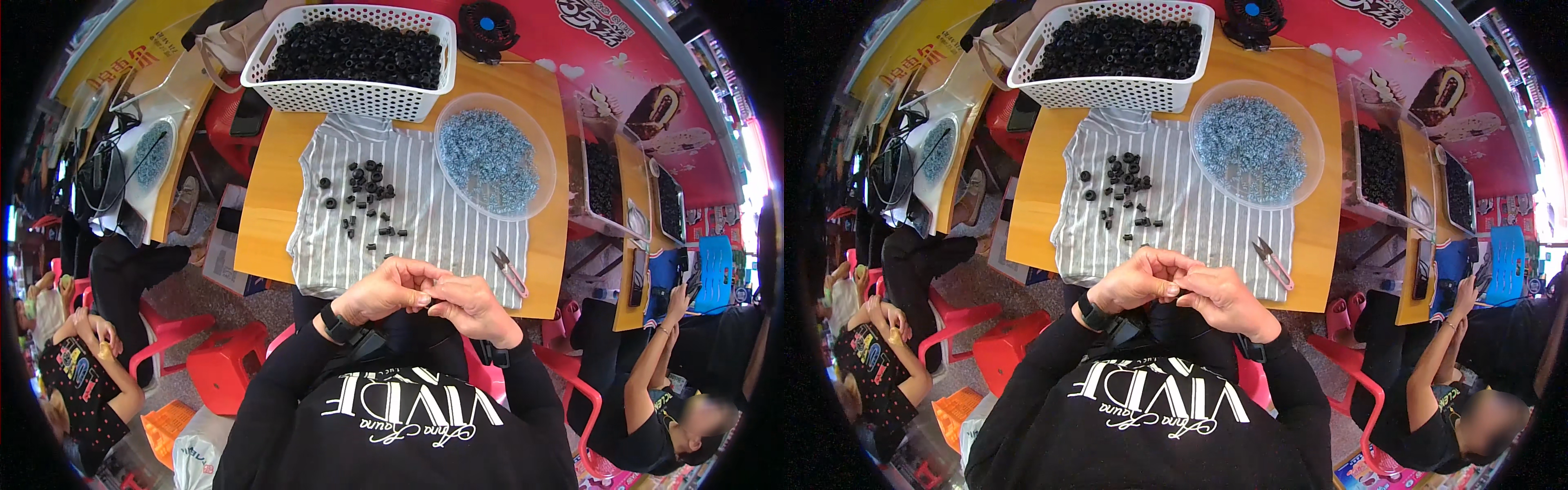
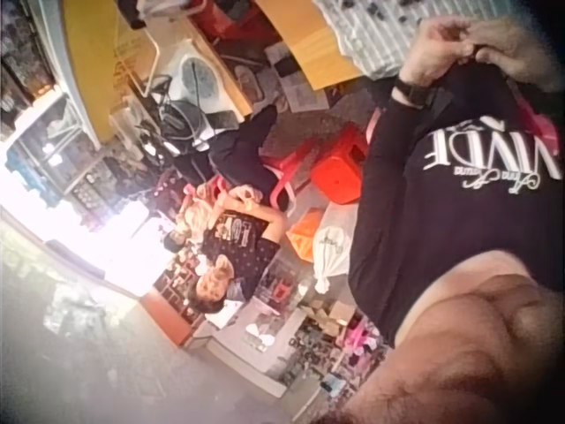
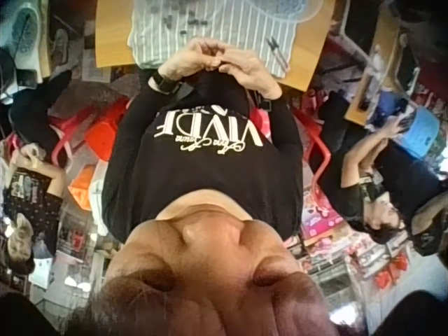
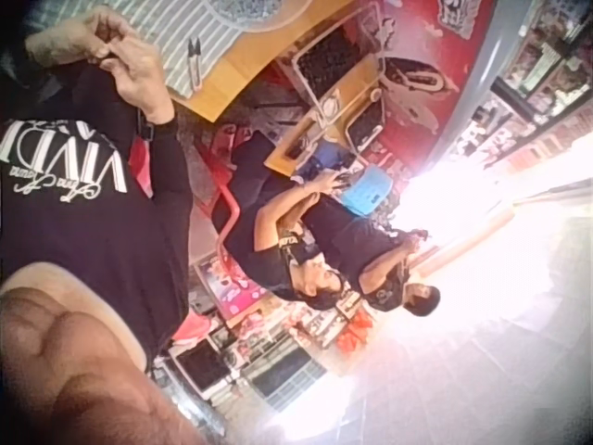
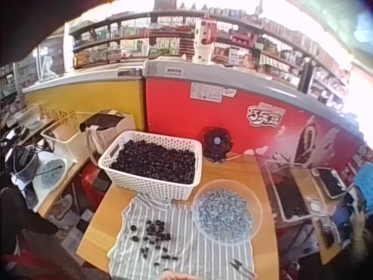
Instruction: The person sits at a table and repeatedly picks up small black plastic components and light blue granular material. They manipulate the components by hand, appearing to insert the granular material into the black pieces. The person places the assembled units onto a striped cloth on the table. A pair of pliers is visible on the table but is not used during the clip.
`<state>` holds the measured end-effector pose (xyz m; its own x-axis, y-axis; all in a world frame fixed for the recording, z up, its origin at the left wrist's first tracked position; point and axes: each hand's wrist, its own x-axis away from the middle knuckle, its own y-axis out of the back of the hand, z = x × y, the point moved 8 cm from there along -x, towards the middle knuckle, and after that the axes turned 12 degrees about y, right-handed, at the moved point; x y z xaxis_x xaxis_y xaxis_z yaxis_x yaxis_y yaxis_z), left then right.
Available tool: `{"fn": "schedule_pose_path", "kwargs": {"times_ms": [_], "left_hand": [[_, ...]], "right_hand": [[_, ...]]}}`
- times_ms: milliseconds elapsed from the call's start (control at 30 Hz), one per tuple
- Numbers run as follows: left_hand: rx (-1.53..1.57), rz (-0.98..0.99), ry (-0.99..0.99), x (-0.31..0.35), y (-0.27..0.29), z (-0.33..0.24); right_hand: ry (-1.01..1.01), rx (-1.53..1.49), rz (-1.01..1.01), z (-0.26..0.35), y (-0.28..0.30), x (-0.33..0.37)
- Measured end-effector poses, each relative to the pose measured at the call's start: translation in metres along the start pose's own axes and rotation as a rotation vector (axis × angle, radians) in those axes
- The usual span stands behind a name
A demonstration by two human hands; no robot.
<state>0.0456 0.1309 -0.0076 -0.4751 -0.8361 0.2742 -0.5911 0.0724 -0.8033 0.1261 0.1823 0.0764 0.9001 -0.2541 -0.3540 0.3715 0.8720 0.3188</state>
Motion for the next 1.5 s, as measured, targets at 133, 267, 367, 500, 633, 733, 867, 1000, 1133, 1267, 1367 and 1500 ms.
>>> {"fn": "schedule_pose_path", "kwargs": {"times_ms": [133,267,367,500,633,733,867,1000,1133,1267,1367,1500], "left_hand": [[-0.114,-0.217,-0.064,0.001,-0.005,-0.016],[-0.62,-0.437,-0.184,-0.004,0.002,-0.041],[-1.083,-0.613,-0.391,-0.003,-0.012,-0.055],[-1.3,-0.675,-0.574,0.004,-0.037,-0.056],[-1.384,-0.721,-0.614,0.001,-0.043,-0.048],[-1.477,-0.757,-0.601,-0.003,-0.049,-0.041],[-1.506,-0.802,-0.564,-0.006,-0.048,-0.038],[-1.521,-0.819,-0.576,-0.005,-0.049,-0.038],[-1.53,-0.844,-0.603,-0.004,-0.051,-0.036],[-1.524,-0.84,-0.62,-0.005,-0.05,-0.036],[-1.528,-0.839,-0.631,-0.004,-0.052,-0.035],[-1.348,-0.742,-0.63,0.0,-0.031,-0.048]], "right_hand": [[0.063,0.231,-0.166,-0.001,0.009,0.01],[0.169,0.57,-0.314,0.001,0.01,0.014],[0.164,0.731,-0.295,-0.008,0.002,0.015],[0.105,0.777,-0.304,-0.004,-0.005,0.02],[0.136,0.838,-0.283,-0.007,-0.01,0.028],[0.148,0.846,-0.263,-0.007,-0.013,0.032],[0.154,0.861,-0.246,-0.006,-0.012,0.031],[0.157,0.862,-0.243,-0.007,-0.013,0.031],[0.181,0.862,-0.275,-0.007,-0.013,0.031],[0.168,0.872,-0.27,-0.007,-0.012,0.03],[0.172,0.852,-0.286,-0.006,-0.011,0.033],[0.143,0.679,-0.375,-0.007,0.0,0.027]]}}
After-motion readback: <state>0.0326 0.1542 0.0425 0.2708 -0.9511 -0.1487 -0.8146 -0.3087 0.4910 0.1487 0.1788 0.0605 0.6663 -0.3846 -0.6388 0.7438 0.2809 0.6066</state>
